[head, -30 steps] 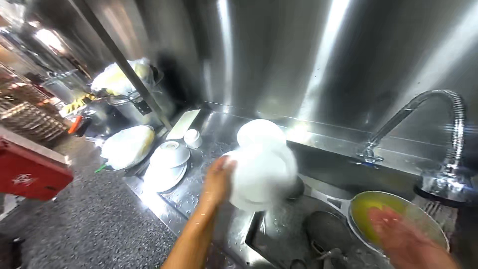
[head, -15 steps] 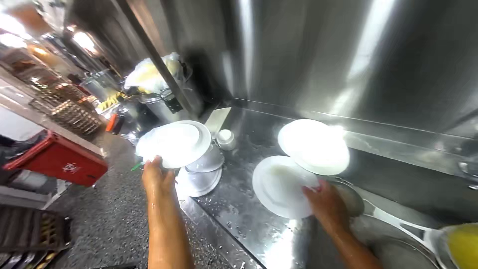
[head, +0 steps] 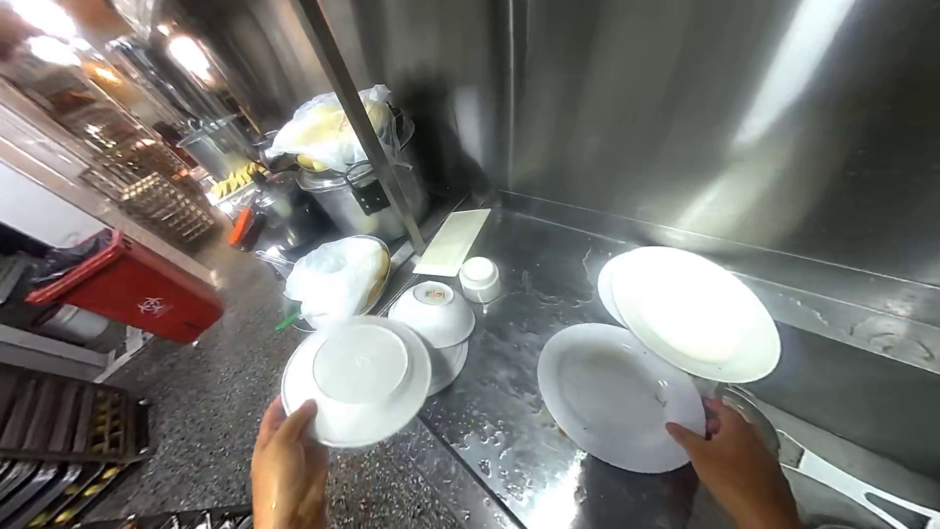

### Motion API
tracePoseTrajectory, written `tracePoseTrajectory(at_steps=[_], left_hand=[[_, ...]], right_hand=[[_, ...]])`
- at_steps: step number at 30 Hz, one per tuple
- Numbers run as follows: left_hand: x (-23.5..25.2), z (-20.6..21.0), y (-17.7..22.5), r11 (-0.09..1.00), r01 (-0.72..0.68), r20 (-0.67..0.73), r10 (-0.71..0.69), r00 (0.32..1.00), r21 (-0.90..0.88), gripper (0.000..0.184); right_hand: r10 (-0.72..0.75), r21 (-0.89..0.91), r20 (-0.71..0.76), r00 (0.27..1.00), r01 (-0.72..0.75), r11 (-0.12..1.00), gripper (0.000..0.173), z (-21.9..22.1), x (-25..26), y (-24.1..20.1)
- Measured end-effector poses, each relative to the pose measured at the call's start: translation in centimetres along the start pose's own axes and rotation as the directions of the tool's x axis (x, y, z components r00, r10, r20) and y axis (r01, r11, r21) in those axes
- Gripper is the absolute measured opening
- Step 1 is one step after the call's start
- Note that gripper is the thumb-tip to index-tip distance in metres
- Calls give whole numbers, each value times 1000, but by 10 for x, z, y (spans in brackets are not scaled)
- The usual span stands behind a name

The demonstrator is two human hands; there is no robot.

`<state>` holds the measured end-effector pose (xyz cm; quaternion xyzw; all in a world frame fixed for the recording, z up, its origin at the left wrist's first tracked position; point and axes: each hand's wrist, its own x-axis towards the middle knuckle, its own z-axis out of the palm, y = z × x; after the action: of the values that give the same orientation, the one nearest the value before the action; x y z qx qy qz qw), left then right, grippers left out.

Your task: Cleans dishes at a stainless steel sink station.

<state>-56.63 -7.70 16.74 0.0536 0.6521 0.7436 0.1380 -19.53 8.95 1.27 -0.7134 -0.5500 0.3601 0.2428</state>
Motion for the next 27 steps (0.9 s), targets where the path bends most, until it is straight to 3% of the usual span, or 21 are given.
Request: tracePoseTrajectory(at_steps=[5,9,14,20,24,27], left_hand=[[-20,-23,-14,997,59,-33,-60,998,-39,29],[-27,5,-4,987,-18,4,19,1000,-160,29],[-7,100,-5,984,10,159,19,987,-180,36],[27,251,-64,961,198,349,-121,929,-193,42],[40,309,-103,966,259,336,-241,911,-9,45],[46,319,-114,941,83,295,-185,937,327,45]], right_hand=[[7,-26,24,1000,-6,1000,61,0,5,7],[69,-1,69,995,-69,998,56,-4,12,2],[265,336,213,940,-325,884,42,-9,4,-12],[281,573,309,908,-414,707,35,-31,-30,-32],[321,629,329,888,-460,627,43,-71,-50,-9],[359,698,257,897,-430,573,38,-108,-68,38]])
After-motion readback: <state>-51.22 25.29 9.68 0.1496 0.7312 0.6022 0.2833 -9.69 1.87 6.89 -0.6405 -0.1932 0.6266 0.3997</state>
